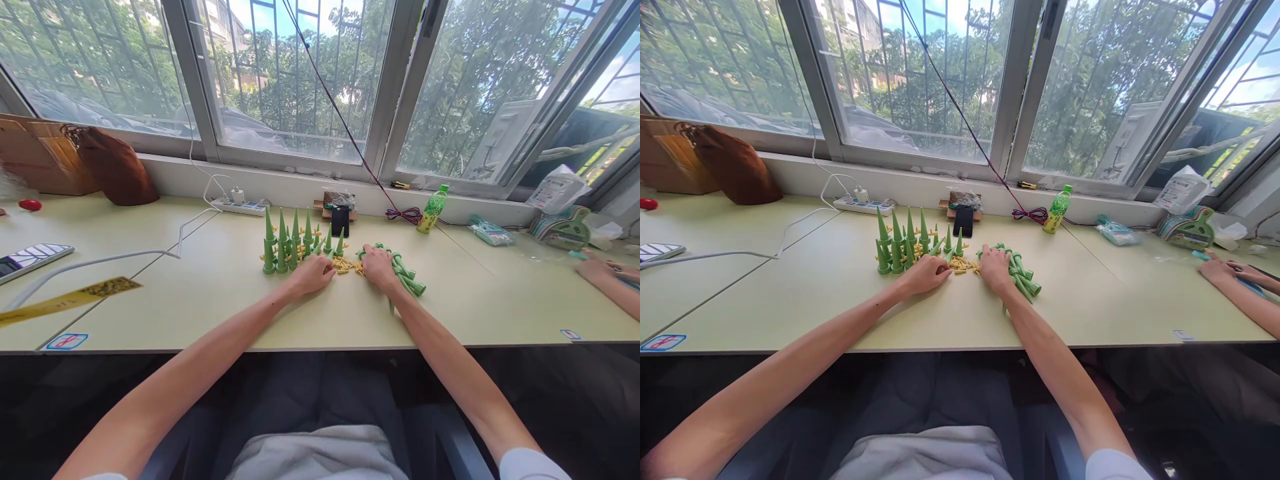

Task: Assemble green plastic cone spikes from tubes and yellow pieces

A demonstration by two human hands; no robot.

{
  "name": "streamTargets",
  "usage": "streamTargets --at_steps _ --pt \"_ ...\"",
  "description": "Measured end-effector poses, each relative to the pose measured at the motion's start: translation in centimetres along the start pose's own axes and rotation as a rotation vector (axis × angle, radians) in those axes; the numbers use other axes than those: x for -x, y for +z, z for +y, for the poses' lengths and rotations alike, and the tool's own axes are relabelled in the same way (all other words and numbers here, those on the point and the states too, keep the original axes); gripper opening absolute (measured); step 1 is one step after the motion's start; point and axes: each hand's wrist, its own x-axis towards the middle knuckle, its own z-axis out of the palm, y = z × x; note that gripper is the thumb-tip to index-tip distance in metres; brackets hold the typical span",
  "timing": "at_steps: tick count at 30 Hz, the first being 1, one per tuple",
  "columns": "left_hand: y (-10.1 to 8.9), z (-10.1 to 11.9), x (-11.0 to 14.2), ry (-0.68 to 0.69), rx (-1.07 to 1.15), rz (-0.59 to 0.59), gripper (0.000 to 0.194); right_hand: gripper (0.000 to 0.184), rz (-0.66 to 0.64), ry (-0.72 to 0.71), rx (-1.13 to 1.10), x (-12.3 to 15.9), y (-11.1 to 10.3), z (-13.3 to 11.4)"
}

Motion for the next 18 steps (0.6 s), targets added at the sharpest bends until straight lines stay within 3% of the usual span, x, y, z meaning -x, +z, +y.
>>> streamTargets --at_steps 11,18 --pt "-0.09 0.16 0.06 -0.006 -0.01 -0.016 0.026 0.04 0.062 0.0 -0.098 0.13 0.06 -0.14" --pt "-0.3 0.43 0.13 -0.006 0.002 -0.011 0.026 0.041 0.202 -0.075 -0.268 0.16 0.2 -0.24"
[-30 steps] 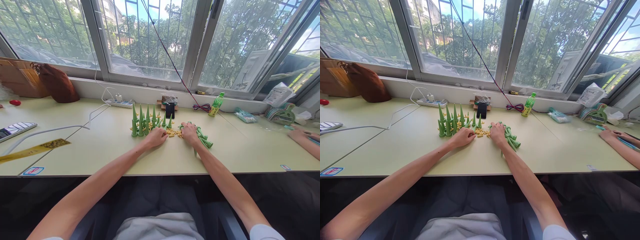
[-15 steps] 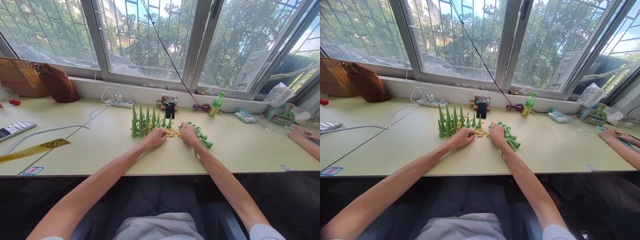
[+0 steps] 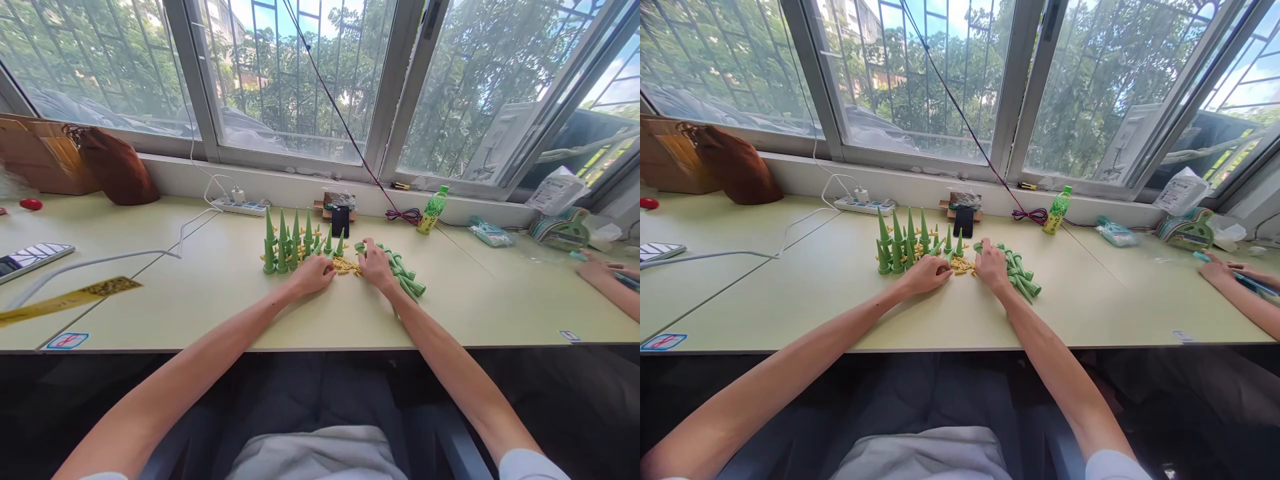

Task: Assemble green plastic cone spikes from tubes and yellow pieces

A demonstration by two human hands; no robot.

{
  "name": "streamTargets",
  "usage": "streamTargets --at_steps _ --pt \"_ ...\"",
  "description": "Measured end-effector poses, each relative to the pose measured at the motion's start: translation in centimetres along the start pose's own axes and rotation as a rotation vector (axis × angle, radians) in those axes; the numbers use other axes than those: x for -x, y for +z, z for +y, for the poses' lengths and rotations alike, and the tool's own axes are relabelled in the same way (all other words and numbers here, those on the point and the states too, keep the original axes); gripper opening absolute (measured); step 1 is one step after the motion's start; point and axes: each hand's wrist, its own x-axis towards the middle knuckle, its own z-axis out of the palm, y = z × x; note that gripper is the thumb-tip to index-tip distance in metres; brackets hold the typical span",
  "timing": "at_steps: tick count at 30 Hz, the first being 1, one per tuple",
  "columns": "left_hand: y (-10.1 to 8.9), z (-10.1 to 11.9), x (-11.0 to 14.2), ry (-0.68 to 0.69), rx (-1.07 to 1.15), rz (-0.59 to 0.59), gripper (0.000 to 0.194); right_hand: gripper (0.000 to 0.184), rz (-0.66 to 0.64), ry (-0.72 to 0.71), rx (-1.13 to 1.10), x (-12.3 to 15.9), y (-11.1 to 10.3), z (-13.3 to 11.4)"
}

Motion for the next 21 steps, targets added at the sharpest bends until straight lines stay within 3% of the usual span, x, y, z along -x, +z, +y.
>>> streamTargets --at_steps 6,12,21 --pt "-0.2 0.4 0.1 0.024 0.043 0.075 0.034 0.042 0.113 -0.162 -0.239 -0.1 0.2 -0.1" --pt "-0.5 0.8 -0.1 -0.022 0.188 0.174 0.044 0.042 0.014 -0.288 -0.496 0.9 0.0 -1.7" --pt "-0.3 0.7 -0.2 -0.01 0.311 0.165 0.038 0.043 -0.054 -0.426 -0.571 1.5 0.5 -2.5"
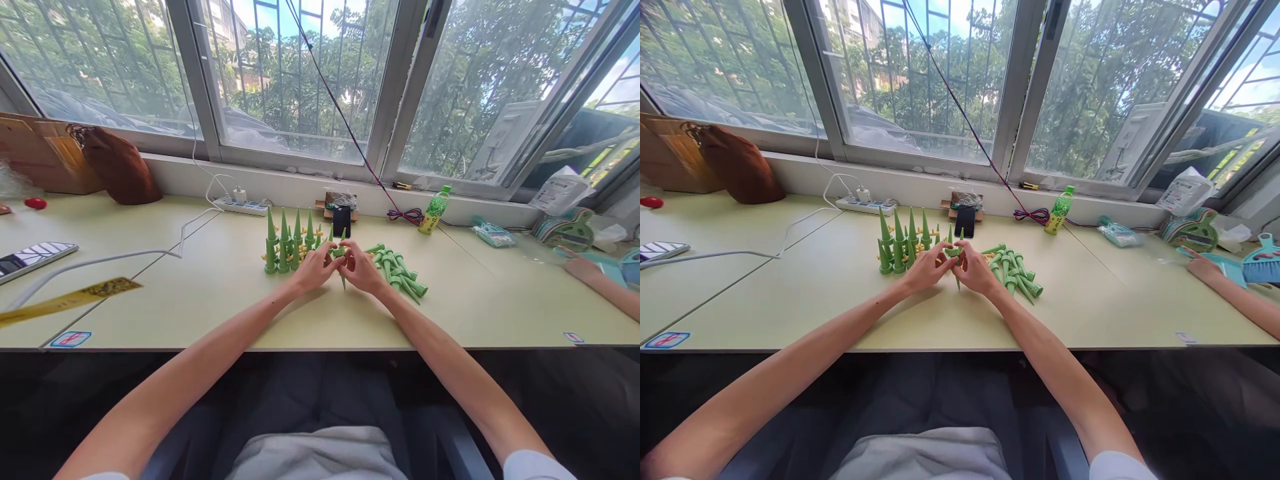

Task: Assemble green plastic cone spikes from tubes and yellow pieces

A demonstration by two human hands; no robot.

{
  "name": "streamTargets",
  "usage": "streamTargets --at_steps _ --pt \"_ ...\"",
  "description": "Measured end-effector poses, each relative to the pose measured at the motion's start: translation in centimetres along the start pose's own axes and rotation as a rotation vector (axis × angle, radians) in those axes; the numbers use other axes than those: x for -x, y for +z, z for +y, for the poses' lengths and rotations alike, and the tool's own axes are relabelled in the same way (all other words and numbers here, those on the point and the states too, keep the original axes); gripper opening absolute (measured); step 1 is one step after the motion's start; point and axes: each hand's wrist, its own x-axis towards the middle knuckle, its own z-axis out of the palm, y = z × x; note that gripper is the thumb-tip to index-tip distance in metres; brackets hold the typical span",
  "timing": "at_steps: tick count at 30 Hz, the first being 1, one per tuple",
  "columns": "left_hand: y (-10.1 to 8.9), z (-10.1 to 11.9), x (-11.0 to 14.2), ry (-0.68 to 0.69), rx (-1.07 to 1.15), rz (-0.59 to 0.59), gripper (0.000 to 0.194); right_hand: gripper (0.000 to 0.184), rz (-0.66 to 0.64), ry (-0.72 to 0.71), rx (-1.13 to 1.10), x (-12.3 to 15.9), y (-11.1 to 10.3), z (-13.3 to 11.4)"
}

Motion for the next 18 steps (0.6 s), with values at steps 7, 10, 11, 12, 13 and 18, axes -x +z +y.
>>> streamTargets --at_steps 7,10,11,12,13,18 --pt "-0.14 0.16 0.05 -0.018 0.038 -0.009 0.031 0.046 -0.033 0.008 -0.01 -0.01 0.06 0.01" --pt "-0.17 0.25 0.06 -0.035 0.058 -0.013 0.029 0.046 -0.038 0.007 -0.043 -0.01 0.08 0.16" --pt "-0.17 0.27 0.05 -0.043 0.071 -0.017 0.029 0.047 -0.043 0.011 -0.051 -0.02 0.08 0.2" --pt "-0.17 0.28 0.03 -0.051 0.087 -0.02 0.028 0.047 -0.049 0.016 -0.056 -0.01 0.08 0.23" --pt "-0.18 0.27 0.0 -0.061 0.107 -0.021 0.027 0.048 -0.055 0.021 -0.058 -0.01 0.09 0.25" --pt "-0.27 0.22 -0.21 -0.117 0.16 0.047 0.023 0.049 -0.084 0.004 -0.055 0.07 0.13 0.15"
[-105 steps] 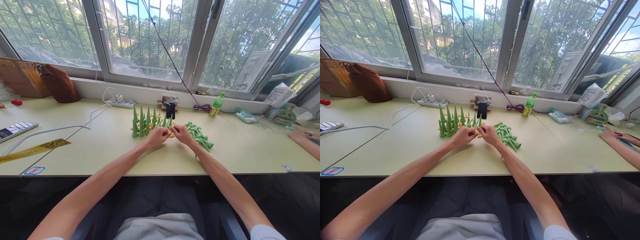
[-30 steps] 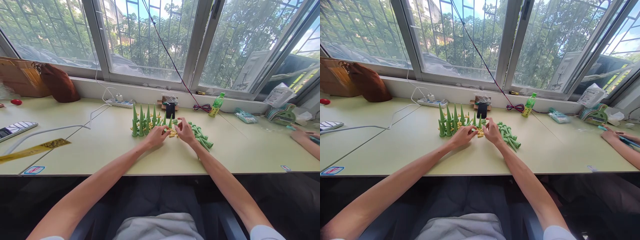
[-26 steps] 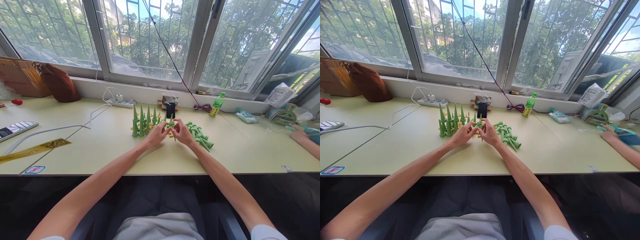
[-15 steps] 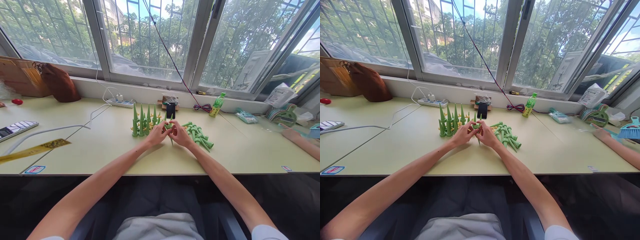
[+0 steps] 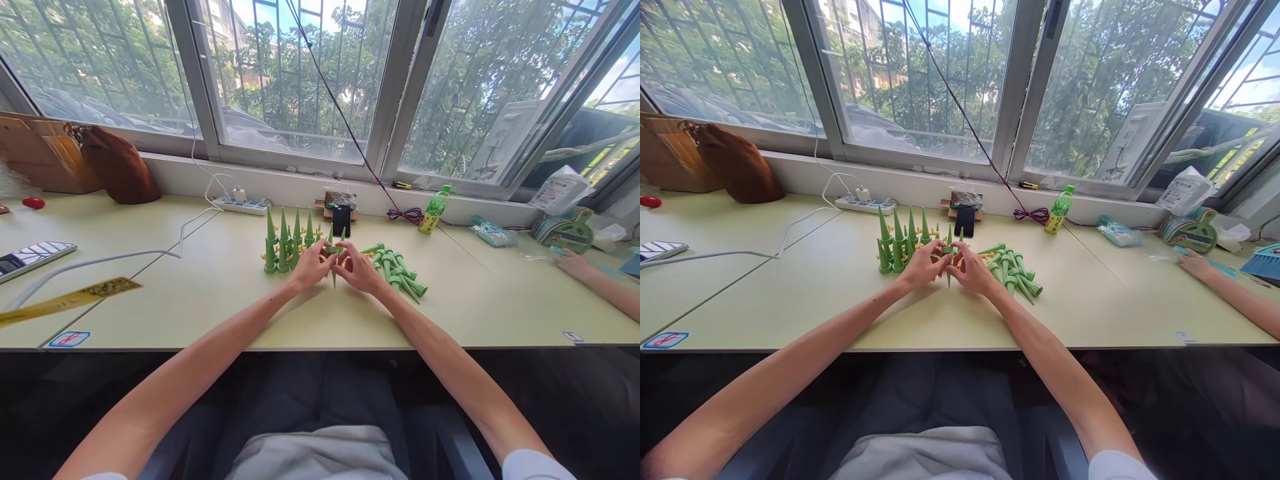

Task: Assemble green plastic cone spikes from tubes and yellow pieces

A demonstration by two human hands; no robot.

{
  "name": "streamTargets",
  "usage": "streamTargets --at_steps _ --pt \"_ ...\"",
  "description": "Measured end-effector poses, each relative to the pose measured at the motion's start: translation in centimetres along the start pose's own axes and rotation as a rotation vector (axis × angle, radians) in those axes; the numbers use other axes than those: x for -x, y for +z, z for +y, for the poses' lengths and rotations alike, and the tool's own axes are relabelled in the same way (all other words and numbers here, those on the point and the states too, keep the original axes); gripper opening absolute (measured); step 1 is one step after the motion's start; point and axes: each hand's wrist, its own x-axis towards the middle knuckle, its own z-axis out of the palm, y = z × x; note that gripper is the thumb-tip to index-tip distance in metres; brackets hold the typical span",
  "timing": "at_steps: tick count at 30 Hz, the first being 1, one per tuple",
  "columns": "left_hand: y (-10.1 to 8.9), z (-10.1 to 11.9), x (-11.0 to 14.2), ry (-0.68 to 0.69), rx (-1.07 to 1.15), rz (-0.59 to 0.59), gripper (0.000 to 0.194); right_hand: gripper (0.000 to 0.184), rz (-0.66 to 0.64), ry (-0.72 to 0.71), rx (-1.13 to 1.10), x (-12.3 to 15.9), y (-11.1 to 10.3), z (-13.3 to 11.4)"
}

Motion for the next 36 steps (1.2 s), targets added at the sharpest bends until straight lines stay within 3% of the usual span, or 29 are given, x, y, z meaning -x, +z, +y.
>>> streamTargets --at_steps 6,10,17,22,36 --pt "-0.1 0.3 0.0 0.014 -0.055 0.124 0.022 0.046 0.007 0.021 -0.011 -0.1 -0.1 0.0" --pt "-0.2 0.4 0.0 0.017 -0.071 0.156 0.022 0.038 0.017 0.047 0.118 -0.2 -0.2 0.7" --pt "0.1 -0.2 -0.1 0.049 -0.134 0.109 0.022 0.022 -0.047 0.147 0.349 -0.2 -0.1 1.6" --pt "0.1 -0.2 0.0 0.045 -0.119 0.118 0.023 0.02 -0.102 0.146 0.364 -0.2 0.1 1.9" --pt "0.0 0.2 0.0 0.034 -0.056 0.146 0.022 0.019 -0.109 0.161 0.359 -0.3 0.0 2.1"
